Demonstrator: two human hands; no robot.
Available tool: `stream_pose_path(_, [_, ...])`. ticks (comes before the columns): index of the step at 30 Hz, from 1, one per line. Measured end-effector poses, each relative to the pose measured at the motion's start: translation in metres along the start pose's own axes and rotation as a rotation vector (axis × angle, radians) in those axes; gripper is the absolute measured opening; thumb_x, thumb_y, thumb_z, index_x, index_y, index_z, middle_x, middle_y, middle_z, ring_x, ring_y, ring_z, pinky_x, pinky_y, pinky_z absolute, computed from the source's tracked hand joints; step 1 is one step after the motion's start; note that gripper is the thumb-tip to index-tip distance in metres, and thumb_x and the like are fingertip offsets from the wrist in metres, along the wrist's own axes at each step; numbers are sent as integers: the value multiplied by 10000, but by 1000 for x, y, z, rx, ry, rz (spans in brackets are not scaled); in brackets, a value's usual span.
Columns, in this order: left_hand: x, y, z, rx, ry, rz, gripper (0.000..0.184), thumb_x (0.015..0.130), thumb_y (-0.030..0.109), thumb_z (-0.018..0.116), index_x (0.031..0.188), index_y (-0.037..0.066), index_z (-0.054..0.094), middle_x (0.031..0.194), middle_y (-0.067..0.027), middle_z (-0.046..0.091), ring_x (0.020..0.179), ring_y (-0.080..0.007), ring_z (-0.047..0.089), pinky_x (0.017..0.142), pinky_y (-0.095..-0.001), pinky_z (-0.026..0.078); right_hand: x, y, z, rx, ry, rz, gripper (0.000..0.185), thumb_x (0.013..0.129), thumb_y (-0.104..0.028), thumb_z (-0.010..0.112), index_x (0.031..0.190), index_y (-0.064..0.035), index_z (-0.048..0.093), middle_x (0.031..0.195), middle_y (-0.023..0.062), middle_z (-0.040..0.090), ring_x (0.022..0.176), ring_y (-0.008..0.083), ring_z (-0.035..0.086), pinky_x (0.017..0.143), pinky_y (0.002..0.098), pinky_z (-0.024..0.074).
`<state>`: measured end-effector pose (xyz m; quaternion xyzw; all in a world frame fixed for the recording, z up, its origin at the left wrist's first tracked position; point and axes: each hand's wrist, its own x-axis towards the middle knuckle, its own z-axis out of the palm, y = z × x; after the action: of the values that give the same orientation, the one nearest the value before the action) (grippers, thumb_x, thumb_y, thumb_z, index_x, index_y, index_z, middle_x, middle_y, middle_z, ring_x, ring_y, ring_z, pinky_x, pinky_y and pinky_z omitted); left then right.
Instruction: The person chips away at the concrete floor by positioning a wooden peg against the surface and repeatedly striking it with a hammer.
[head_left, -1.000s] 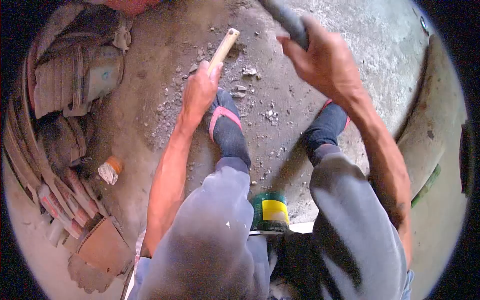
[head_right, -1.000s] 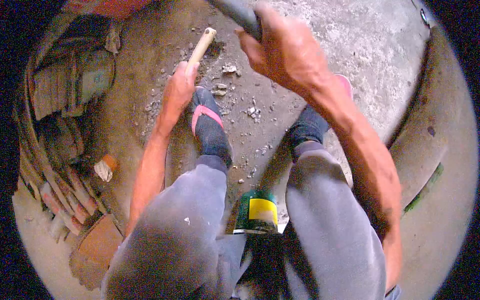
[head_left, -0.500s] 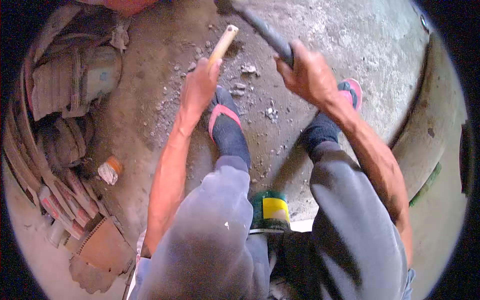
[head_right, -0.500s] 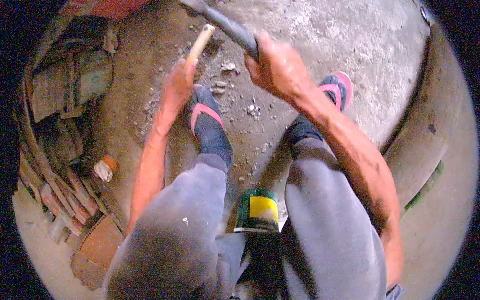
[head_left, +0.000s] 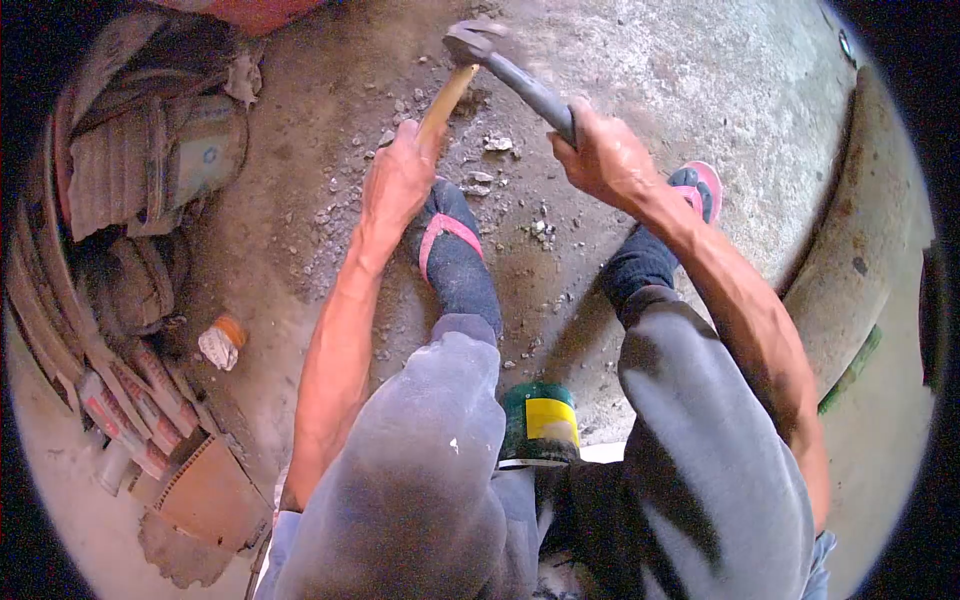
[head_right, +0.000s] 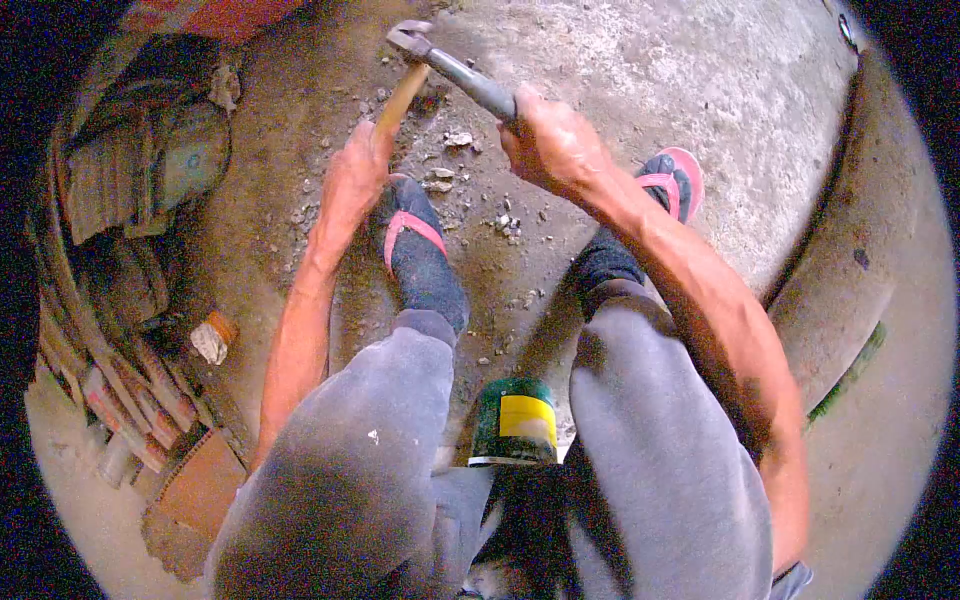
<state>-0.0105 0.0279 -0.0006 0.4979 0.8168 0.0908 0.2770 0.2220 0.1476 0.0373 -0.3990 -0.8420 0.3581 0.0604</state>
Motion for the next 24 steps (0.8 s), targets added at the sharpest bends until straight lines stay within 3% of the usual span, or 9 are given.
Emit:
stream_pose_path(4, [-5,2,-1,8,-9,18,408,1000,416,479,1017,14,548,832,-324,643,839,-525,619,685,-593,476,-8,-3,-23,28,80,-11,290,887,-268,682,902,-13,546,638,242,583,581,405,617,558,481,469])
stream_pose_path(9, [0,11,-8,-5,-18,-9,418,1001,415,474,1022,4,546,829,-328,643,837,-522,623,693,-589,480,18,-80,-105,250,280,-94,242,924,-233,661,914,-11,564,596,74,523,523,169,538,479,335,425])
stream_pose_path(12, [0,12,-9,-24,-50,-50,417,1004,417,471,1025,7,542,817,-325,644,821,-525,624,676,-591,481,28,-87,-89,259,601,-234,224,932,-217,654,895,-17,561,606,30,524,528,120,521,465,302,407])
stream_pose_path(14, [-1,2,-2,-41,-27,-12,417,1006,419,467,1016,9,539,811,-327,643,815,-527,623,669,-593,480,28,-63,-68,120,668,-390,209,922,-247,668,859,-58,602,609,88,571,537,173,581,497,352,437])
stream_pose_path(15, [-1,0,-1,-50,-17,4,416,1007,420,465,1012,10,538,809,-327,642,812,-528,623,665,-594,480,19,-46,-44,242,621,-203,195,922,-238,667,876,-63,595,638,58,602,548,163,585,506,339,451])
stream_pose_path(16, [-2,-2,0,-41,-17,2,415,1007,421,465,1009,13,536,809,-326,642,813,-527,623,666,-595,478,11,-27,-18,301,507,-102,268,837,-174,679,1014,-29,541,704,251,617,661,453,637,559,488,510])
stream_pose_path(18, [-3,1,-1,-23,-14,1,411,1007,422,465,1003,17,533,811,-324,642,816,-526,623,667,-596,476,-1,10,4,-7,124,-49,255,841,-161,653,1024,-29,534,701,255,619,633,469,626,568,525,504])
stream_pose_path(21, [-4,0,4,-50,8,-35,392,1011,416,470,984,36,562,800,-280,625,769,-499,613,620,-557,458,-9,11,-2,-6,101,-43,237,844,-169,638,1008,-34,533,701,254,621,643,470,629,576,550,498])
stream_pose_path(24, [-6,-2,9,-61,45,9,403,1015,418,458,978,31,564,800,-281,626,784,-498,615,626,-556,462,7,-35,-51,62,273,-116,246,897,-253,671,892,-27,573,576,147,558,518,258,610,493,402,464])
